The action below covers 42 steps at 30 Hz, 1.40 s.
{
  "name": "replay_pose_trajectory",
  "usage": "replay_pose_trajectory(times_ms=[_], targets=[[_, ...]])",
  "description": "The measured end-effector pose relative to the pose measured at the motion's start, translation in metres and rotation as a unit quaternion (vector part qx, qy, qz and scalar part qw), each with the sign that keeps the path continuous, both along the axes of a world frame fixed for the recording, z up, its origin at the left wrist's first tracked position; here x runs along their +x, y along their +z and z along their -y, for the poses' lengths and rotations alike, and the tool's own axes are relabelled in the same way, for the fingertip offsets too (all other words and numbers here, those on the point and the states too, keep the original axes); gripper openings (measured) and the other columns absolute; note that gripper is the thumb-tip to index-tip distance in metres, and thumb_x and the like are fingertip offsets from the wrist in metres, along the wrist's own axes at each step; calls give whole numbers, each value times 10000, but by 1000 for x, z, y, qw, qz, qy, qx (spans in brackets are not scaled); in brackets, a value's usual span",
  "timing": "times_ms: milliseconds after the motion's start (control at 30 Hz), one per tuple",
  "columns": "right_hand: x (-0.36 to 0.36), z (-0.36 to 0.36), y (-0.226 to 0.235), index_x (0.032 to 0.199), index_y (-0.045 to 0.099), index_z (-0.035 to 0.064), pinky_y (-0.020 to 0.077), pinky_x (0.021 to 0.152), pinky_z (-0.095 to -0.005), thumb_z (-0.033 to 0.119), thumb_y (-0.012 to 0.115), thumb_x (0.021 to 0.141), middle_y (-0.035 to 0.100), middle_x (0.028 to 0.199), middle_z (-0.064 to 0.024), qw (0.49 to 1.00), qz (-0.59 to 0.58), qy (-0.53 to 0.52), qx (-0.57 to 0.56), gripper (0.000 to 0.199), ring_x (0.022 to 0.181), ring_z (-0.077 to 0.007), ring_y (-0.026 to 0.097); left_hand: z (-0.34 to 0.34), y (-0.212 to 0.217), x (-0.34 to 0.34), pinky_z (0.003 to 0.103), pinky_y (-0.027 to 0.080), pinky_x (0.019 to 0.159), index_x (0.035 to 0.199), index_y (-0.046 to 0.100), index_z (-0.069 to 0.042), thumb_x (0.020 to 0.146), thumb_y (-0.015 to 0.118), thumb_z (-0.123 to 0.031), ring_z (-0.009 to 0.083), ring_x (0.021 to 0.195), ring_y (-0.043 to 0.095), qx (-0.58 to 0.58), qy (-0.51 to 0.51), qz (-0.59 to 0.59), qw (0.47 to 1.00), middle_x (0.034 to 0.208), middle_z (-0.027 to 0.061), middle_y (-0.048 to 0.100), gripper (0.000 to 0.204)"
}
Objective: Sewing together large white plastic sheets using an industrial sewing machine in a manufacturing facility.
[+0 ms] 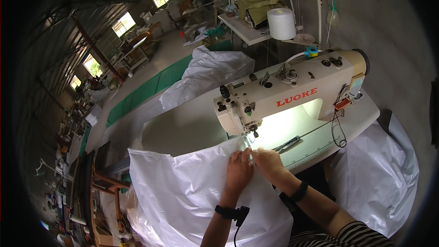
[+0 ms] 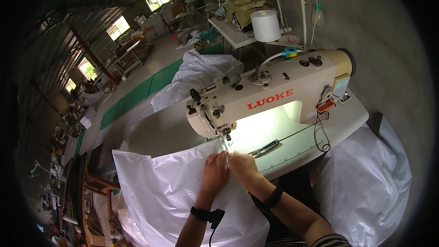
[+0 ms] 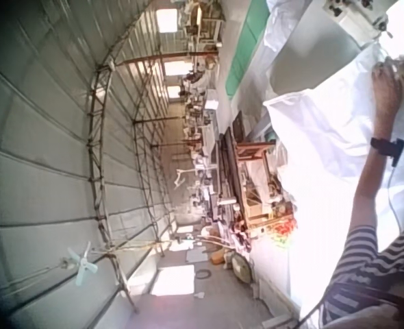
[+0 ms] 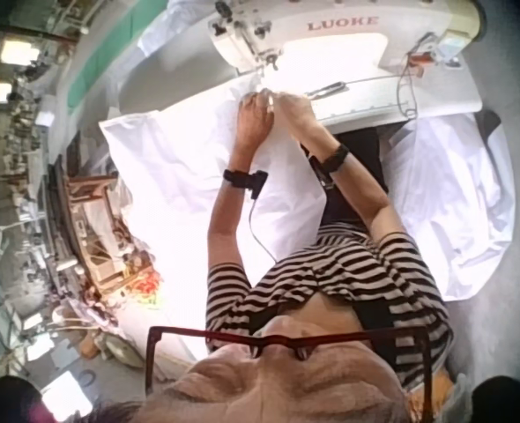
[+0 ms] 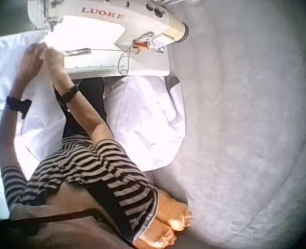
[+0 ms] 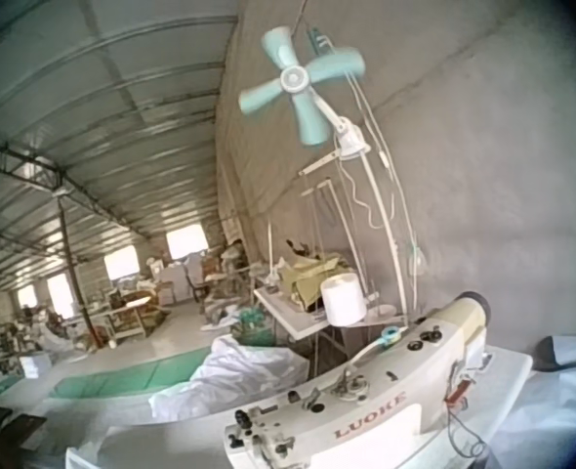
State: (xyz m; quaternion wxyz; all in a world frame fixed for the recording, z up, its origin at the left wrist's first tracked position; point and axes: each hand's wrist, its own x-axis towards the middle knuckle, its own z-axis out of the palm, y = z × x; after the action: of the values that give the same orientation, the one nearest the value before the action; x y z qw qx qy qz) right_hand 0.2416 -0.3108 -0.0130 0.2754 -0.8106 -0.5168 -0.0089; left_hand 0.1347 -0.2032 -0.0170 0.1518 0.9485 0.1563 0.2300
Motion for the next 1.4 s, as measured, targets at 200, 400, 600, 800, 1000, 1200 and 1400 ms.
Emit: replay_pose_trajectory(times_ms=[200, 400, 600, 800, 1000, 1200, 1400], targets=[[-10, 3, -3, 1024, 644, 61, 528, 549, -283, 115, 585, 862, 657, 767, -18, 984, 165, -10, -67, 181, 656, -142, 673, -3, 11, -3, 414, 434, 1002, 1294, 578, -87, 793, 626, -72, 287, 1145, 547, 96, -48, -7, 994, 1277, 55, 623, 503], [-33, 26, -5, 1286, 614, 33, 483, 423, -308, 150, 549, 872, 650, 617, 18, 977, 169, -24, -130, 435, 494, -154, 640, -7, 18, -4, 395, 447, 1007, 1225, 648, -98, 819, 623, -70, 275, 1128, 558, 57, -52, -1, 997, 1283, 20, 641, 407], [-33, 11, -9, 1328, 556, -31, 459, 406, -311, 109, 568, 838, 633, 576, -2, 979, 154, -6, -136, 510, 470, -160, 627, -22, 19, 2, 393, 470, 981, 1195, 667, -102, 843, 612, -81, 272, 1106, 574, 74, -72, -16, 995, 1256, 30, 644, 356], [-34, -3, -14, 1337, 537, -48, 460, 403, -340, 116, 562, 842, 646, 584, -38, 977, 131, -20, -165, 522, 473, -185, 632, -33, 16, 7, 411, 472, 975, 1150, 686, -103, 864, 615, -98, 294, 1091, 584, 61, -85, -3, 995, 1206, 65, 643, 295], [-17, -23, -21, 1318, 541, -63, 479, 415, -377, 107, 531, 869, 650, 592, -69, 991, 103, -31, -86, 480, 497, -230, 650, -67, 1, 17, 424, 470, 975, 1105, 700, -117, 880, 612, -115, 303, 1121, 584, 52, -96, 12, 994, 1214, 89, 637, 241], [-5, -12, -6, 1292, 552, -57, 520, 496, -407, 112, 512, 913, 658, 648, -93, 994, 58, -13, -94, 417, 554, -279, 663, -29, 40, 8, 413, 513, 892, 1080, 691, -113, 891, 634, -146, 285, 1027, 644, 118, -70, 22, 990, 1118, 86, 669, 201], [3, 119, 12, 932, 669, 64, 537, 639, -389, 303, 637, 913, 665, 789, -103, 994, -83, 57, 42, 241, 753, -283, 676, 119, 20, -123, 355, 549, 696, 1063, 658, -96, 838, 729, -205, 241, 823, 674, -162, -80, -130, 975, 995, 77, 675, 260]])
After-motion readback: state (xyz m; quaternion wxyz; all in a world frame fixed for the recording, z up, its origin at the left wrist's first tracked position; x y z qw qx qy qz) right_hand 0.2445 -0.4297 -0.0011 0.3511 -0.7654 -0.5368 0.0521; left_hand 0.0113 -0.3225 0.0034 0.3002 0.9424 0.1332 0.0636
